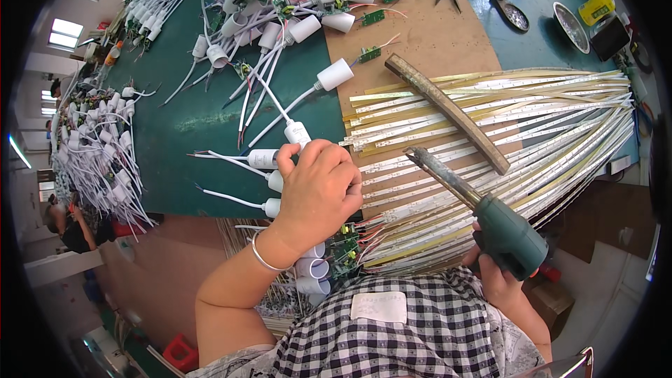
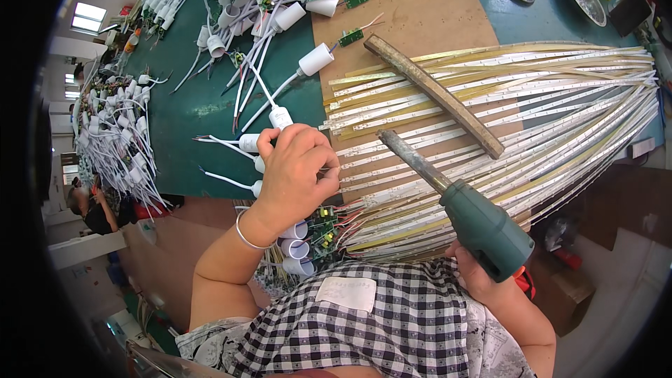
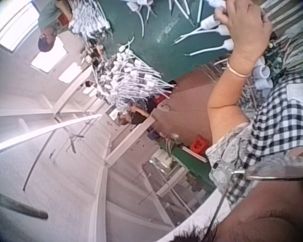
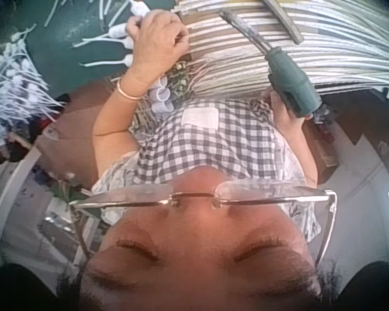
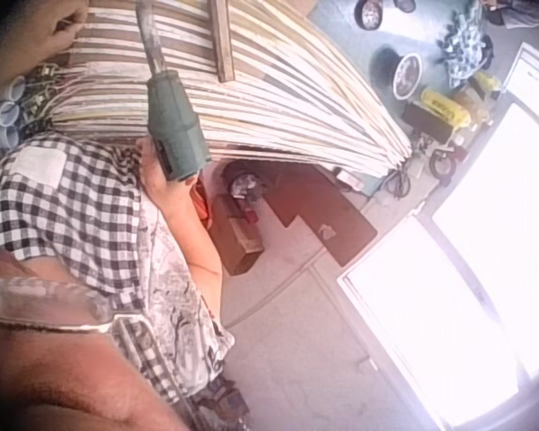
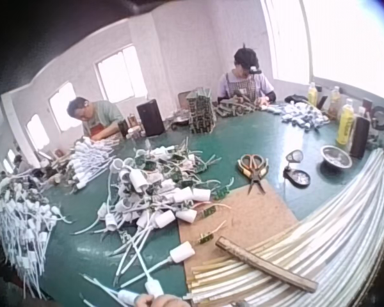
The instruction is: The recorder is assembling LED strips by attaching wires and applying glue.
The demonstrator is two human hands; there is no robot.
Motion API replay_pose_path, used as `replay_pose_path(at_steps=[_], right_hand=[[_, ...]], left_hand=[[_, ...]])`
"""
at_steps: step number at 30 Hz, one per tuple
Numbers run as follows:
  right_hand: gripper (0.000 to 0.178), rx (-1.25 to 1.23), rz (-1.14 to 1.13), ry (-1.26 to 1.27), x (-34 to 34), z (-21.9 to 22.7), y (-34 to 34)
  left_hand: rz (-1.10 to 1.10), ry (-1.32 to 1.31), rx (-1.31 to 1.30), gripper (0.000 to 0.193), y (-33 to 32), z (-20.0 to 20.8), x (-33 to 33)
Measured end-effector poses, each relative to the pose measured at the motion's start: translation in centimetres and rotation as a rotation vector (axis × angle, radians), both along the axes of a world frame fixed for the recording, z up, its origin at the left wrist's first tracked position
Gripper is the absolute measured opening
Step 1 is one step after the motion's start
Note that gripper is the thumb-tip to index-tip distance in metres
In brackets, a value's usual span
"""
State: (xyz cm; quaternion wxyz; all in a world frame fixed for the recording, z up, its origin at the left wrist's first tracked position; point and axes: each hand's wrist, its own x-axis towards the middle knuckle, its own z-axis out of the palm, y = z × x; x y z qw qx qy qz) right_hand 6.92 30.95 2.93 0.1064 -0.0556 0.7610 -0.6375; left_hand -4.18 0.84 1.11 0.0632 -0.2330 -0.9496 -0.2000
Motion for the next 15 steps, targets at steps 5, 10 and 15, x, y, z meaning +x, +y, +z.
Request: replay_pose_path(at_steps=[5,10,15], right_hand=[[0.045,-0.081,-0.046,-0.013,0.1,0.0,0.5],[0.044,-0.100,-0.222,0.011,0.2,0.4,-0.3],[0.050,-0.130,-0.179,0.020,0.1,0.0,0.9]], left_hand=[[0.004,0.001,-0.014,0.013,0.0,0.1,0.1],[-0.022,-0.075,0.061,0.021,-1.2,1.8,-0.5],[-0.136,0.107,-0.210,0.041,-6.6,3.3,-3.8]])
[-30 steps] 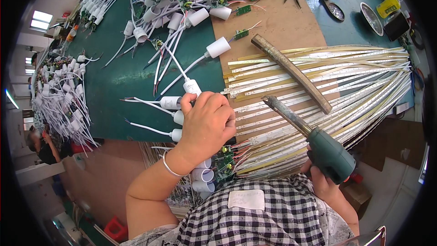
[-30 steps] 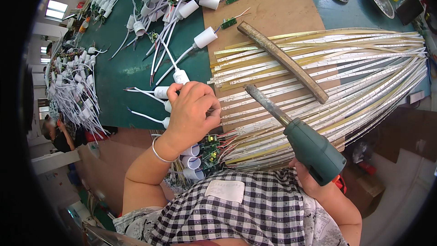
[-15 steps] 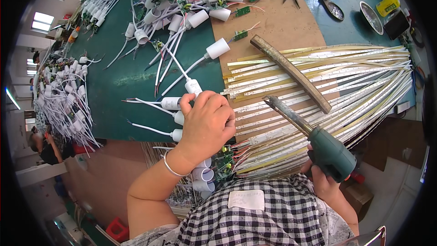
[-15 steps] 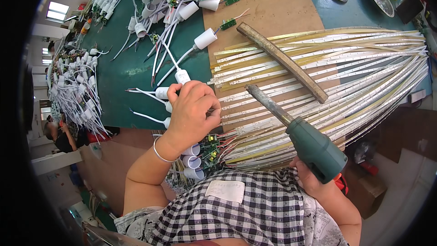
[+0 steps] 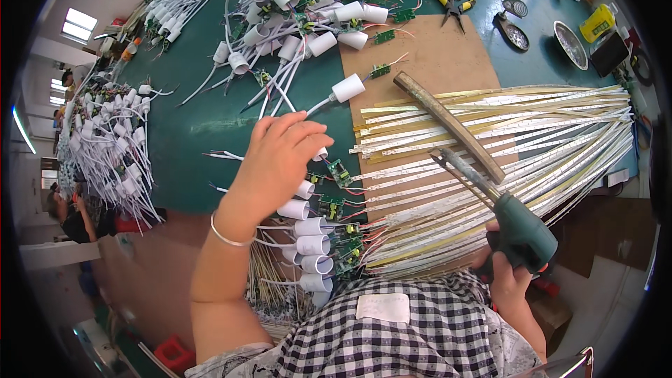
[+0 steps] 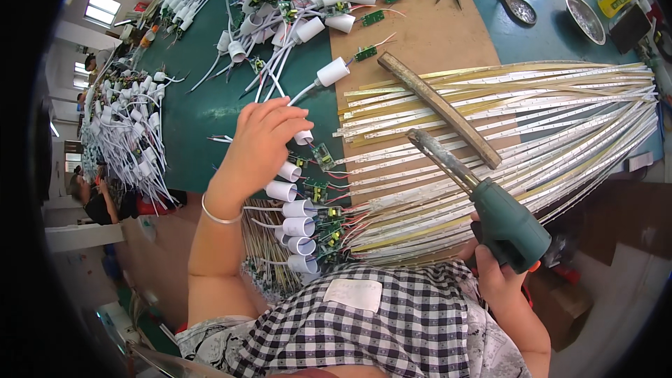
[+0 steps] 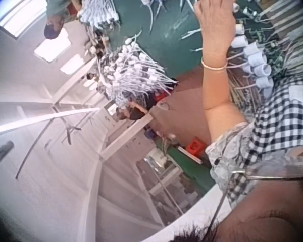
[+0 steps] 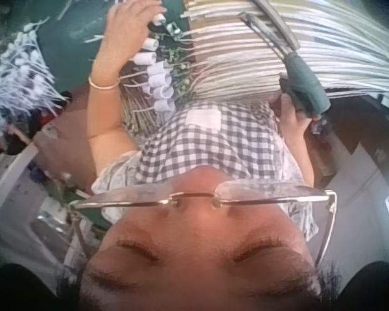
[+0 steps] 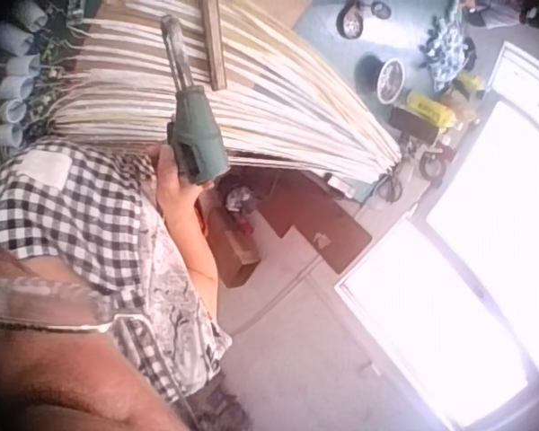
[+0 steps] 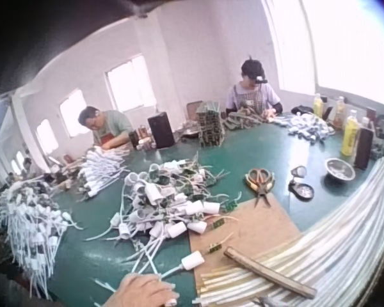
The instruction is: The recorder is assembling LED strips by attaching wires and applying glue.
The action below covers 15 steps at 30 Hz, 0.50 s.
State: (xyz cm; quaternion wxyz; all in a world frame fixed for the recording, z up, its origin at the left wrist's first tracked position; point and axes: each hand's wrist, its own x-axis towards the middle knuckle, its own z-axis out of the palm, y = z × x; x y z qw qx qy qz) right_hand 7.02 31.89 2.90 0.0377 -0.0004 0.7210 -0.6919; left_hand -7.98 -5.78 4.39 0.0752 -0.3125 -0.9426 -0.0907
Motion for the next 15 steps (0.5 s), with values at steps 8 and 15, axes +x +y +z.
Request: replay_pose_path(at_steps=[8,15], right_hand=[[0.047,-0.058,-0.085,0.041,-0.1,0.3,-0.7],[0.047,-0.066,-0.119,-0.003,0.2,0.2,-0.2]], left_hand=[[-0.164,-0.131,-0.066,0.037,-0.7,-0.7,-2.7],[-0.092,-0.059,-0.115,0.032,0.6,6.2,2.1]])
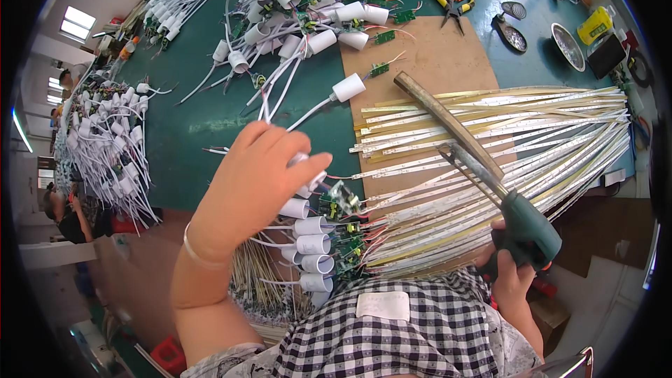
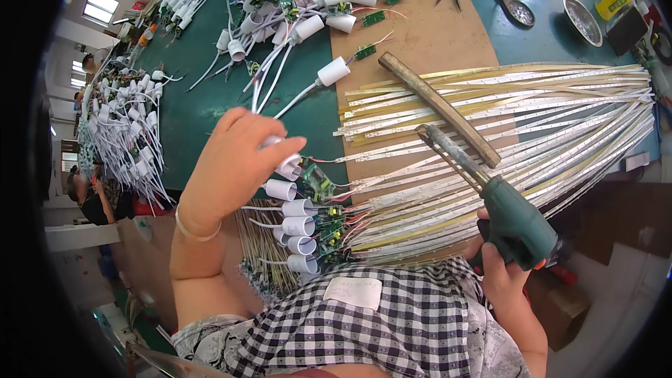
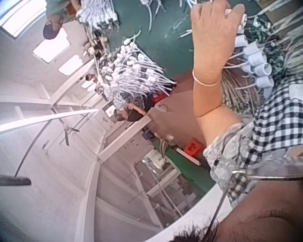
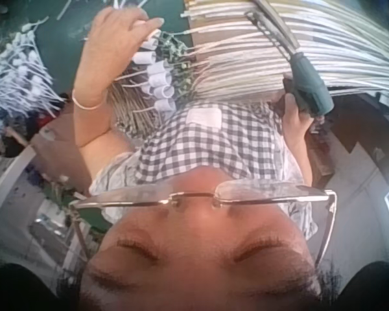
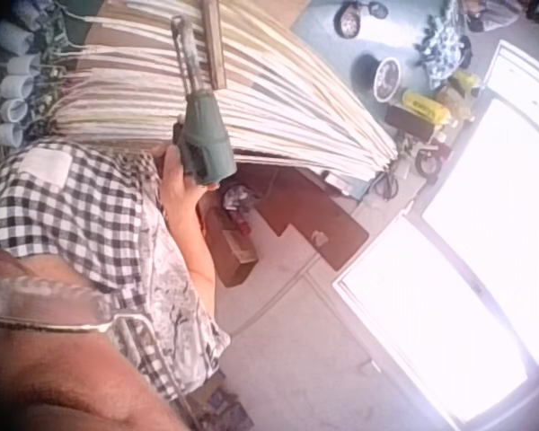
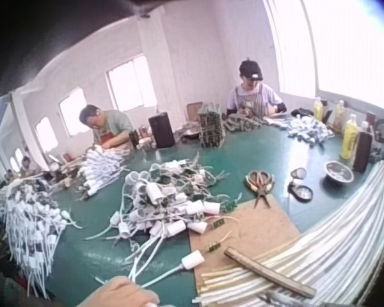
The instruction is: The recorder is assembling LED strips by attaching wires and applying glue.
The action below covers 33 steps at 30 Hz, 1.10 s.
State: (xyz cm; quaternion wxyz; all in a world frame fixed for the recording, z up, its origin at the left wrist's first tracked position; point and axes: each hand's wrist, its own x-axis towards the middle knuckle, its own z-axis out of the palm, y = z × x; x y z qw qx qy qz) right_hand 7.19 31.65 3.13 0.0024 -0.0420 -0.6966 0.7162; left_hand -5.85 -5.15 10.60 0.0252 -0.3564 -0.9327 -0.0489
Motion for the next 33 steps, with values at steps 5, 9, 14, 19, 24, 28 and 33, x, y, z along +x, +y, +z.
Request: replay_pose_path(at_steps=[5,9,14,19,24,28,33], right_hand=[[0.048,-0.032,0.015,0.047,-1.2,-0.5,0.5],[0.050,-0.022,0.013,0.043,-2.0,-0.1,0.0],[0.050,0.005,-0.018,0.027,-1.9,-0.2,0.8],[0.050,-0.008,-0.066,-0.029,-2.0,-0.6,1.2],[0.049,0.001,-0.086,-0.051,-2.2,-0.7,1.0],[0.048,0.002,-0.144,-0.025,-2.6,-0.3,0.5],[0.046,-0.016,-0.145,-0.065,-2.6,-0.3,1.1]], left_hand=[[-0.035,-0.278,0.006,0.033,0.7,2.4,2.7],[0.012,-0.295,0.200,0.030,0.8,-2.4,1.3],[0.117,-0.265,0.152,0.018,3.2,-6.8,-0.9],[0.054,-0.240,0.253,0.016,2.9,-8.6,-1.9],[-0.015,-0.176,0.239,0.013,5.0,-8.0,-1.5],[-0.039,-0.248,0.182,0.011,4.8,-7.4,-1.9],[0.090,-0.011,0.321,0.025,4.0,-6.5,-7.6]])
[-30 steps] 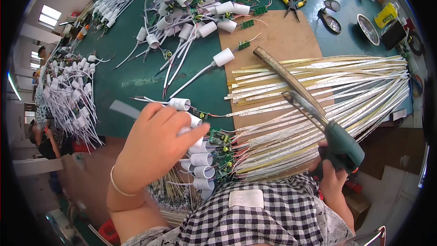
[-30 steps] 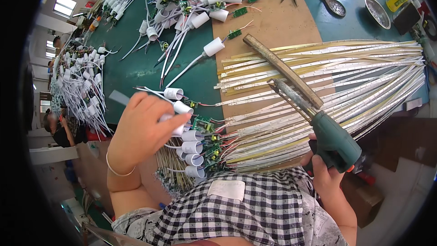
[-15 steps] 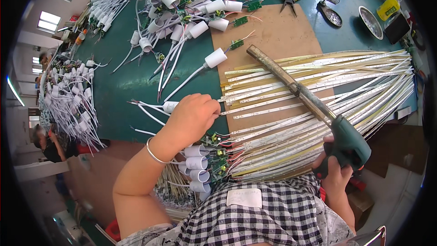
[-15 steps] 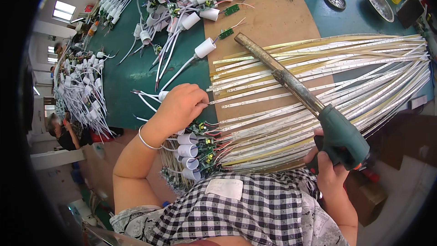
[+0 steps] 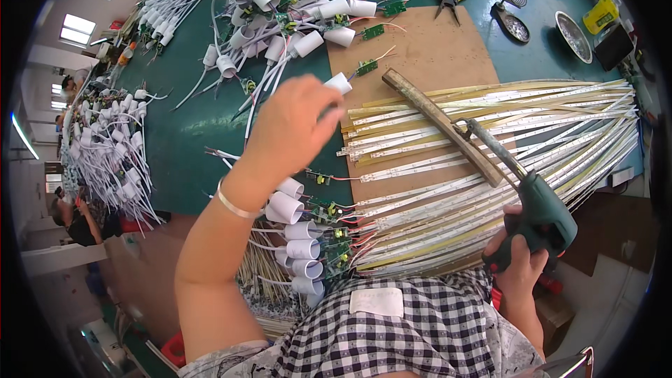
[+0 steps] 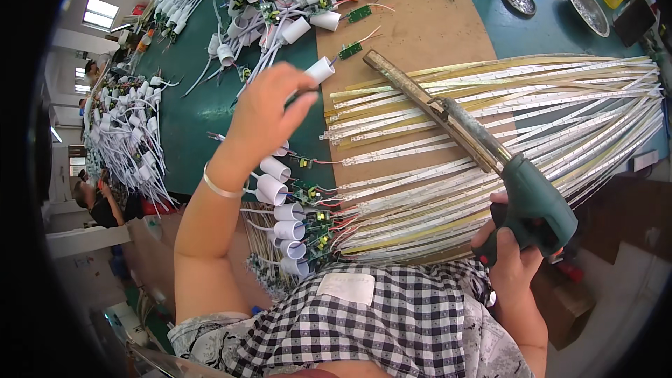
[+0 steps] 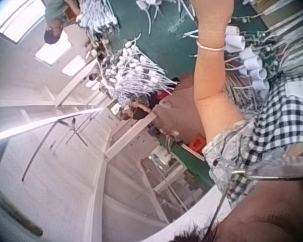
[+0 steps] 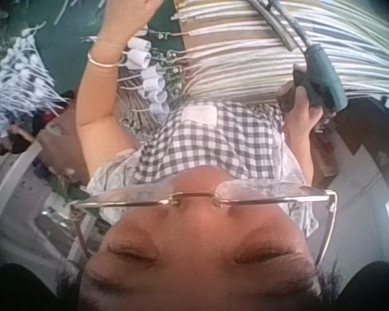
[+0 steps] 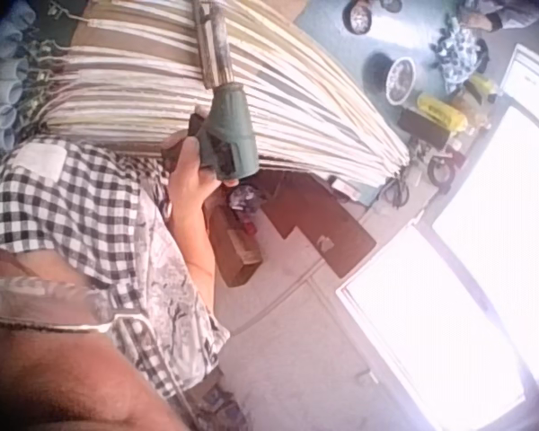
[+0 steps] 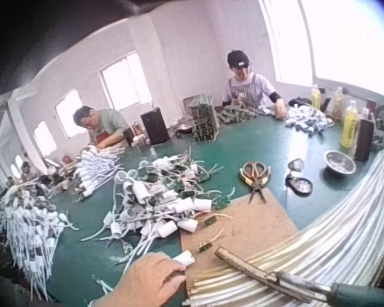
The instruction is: The recorder is assembling LED strips by attaching wires and applying glue.
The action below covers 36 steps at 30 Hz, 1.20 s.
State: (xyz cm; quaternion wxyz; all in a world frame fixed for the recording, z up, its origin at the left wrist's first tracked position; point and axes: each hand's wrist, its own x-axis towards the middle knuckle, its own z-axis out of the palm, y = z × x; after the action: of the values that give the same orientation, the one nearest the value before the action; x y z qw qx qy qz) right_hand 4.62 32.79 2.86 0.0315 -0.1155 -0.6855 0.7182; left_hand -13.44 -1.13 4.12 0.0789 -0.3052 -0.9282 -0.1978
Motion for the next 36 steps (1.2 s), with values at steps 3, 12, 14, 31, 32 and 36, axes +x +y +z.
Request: replay_pose_path(at_steps=[3,12,14,31,32,36], right_hand=[[0.045,-0.056,0.004,0.024,-0.1,0.6,-0.2],[0.043,-0.063,-0.060,0.052,0.4,0.4,-0.6],[0.042,-0.079,-0.096,0.078,0.2,0.3,-1.3],[0.051,-0.122,-0.009,-0.003,0.1,0.3,-1.0],[0.052,-0.138,-0.013,-0.005,0.1,0.2,-1.1],[0.047,-0.473,-0.004,0.006,-1.8,0.8,-2.4]], left_hand=[[0.130,0.033,0.016,0.035,-0.7,-1.9,-2.6],[0.096,-0.062,-0.439,0.049,-5.0,-0.3,-1.4],[0.141,-0.050,-0.373,0.044,-5.5,-0.8,-0.6],[0.231,-0.259,0.127,0.022,-0.1,-3.0,-3.8],[0.234,-0.315,0.174,0.022,-0.3,-2.5,-3.5],[0.182,-0.461,0.361,0.022,0.4,-0.1,-0.4]])
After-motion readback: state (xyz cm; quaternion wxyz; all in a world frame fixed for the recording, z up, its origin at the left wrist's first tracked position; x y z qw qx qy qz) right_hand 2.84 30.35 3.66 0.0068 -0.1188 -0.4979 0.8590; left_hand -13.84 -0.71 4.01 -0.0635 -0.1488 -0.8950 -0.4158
